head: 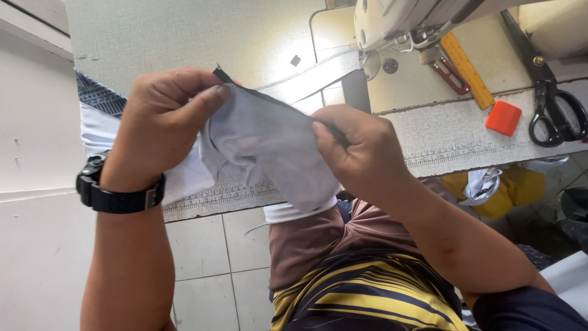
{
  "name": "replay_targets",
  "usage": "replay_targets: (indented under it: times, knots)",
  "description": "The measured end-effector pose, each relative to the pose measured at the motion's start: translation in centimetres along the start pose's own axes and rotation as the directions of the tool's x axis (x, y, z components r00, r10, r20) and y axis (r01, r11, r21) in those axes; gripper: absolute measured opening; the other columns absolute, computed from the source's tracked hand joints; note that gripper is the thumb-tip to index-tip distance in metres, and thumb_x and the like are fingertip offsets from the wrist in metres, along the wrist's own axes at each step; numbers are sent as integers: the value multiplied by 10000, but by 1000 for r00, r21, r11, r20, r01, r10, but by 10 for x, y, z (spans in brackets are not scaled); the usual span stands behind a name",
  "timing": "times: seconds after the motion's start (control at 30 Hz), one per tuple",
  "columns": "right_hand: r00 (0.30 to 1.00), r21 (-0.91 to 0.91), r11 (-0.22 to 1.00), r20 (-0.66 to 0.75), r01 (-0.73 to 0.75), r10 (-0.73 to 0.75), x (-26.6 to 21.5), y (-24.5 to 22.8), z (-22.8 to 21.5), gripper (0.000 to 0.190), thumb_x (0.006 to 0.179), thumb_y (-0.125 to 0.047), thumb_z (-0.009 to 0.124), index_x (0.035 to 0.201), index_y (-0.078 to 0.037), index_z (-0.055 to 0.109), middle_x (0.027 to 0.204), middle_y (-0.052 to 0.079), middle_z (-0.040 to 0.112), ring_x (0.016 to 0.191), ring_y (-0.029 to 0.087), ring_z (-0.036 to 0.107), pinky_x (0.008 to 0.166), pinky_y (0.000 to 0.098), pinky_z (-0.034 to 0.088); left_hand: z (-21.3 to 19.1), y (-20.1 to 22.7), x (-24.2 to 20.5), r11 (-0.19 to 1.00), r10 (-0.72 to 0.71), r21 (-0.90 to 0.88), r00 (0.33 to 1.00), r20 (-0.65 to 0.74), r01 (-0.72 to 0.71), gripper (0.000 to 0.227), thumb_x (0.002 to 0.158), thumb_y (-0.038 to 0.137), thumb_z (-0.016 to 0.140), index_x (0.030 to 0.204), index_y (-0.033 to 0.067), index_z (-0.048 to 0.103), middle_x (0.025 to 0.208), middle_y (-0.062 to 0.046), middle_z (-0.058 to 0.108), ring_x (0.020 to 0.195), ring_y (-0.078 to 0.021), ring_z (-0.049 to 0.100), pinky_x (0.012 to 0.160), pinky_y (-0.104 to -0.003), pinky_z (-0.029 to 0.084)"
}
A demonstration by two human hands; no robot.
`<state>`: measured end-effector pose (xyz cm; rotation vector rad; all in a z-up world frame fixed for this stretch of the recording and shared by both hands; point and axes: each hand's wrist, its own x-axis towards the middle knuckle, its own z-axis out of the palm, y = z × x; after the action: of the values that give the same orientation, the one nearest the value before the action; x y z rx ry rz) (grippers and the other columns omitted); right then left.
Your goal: Cutting fabric strips and aligning them with garment pieces at a sewing station
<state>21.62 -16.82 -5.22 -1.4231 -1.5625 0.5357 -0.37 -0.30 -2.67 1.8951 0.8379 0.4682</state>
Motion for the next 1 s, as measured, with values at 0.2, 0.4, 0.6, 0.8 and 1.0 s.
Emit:
replay_targets:
  times: [0.2,0.4,0.6,0.8,1.0]
  knots:
    - [968,-165,958,49,-236,247,-3,-6,-12,94,977,-158,657,897,-110,672,652,-25,532,582,134,450,550,297,401,20,-6,3,998,61,-26,997,-45,-62,178,1067,120,536,974,58,675,843,39,555,807,-94,490,734,-261,420]
    - [832,71,837,180,-543,525,-3,-11,-10,199,974,-284,642,917,-112,725,819,-31,660,771,100,619,665,245,517,24,4,3,998,43,-40,999,-22,-44,313,1080,173,605,780,125,530,721,63,452,693,-74,406,643,-241,358]
    - [765,288,709,279,-643,581,0,-19,5,247,957,-216,599,1114,-107,756,918,21,765,802,135,714,627,269,604,1,23,23,1000,-3,12,997,73,2,297,1084,128,641,793,120,583,659,54,524,536,-49,467,428,-198,358]
    - [985,215,962,-1,-166,170,-23,-2,-8,362,1064,-101,553,1421,-69,508,581,-30,414,512,107,384,540,259,396,39,40,75,764,272,574,954,128,-295,173,1023,134,674,881,35,694,783,-55,672,677,-210,571,612,-390,426]
    - [937,9,938,-44,-347,347,-65,48,-27,329,985,-147,622,1299,-58,662,775,1,729,504,93,530,521,283,451,121,14,106,917,120,357,977,179,-178,146,946,184,645,826,108,678,718,19,664,663,-128,570,647,-314,447]
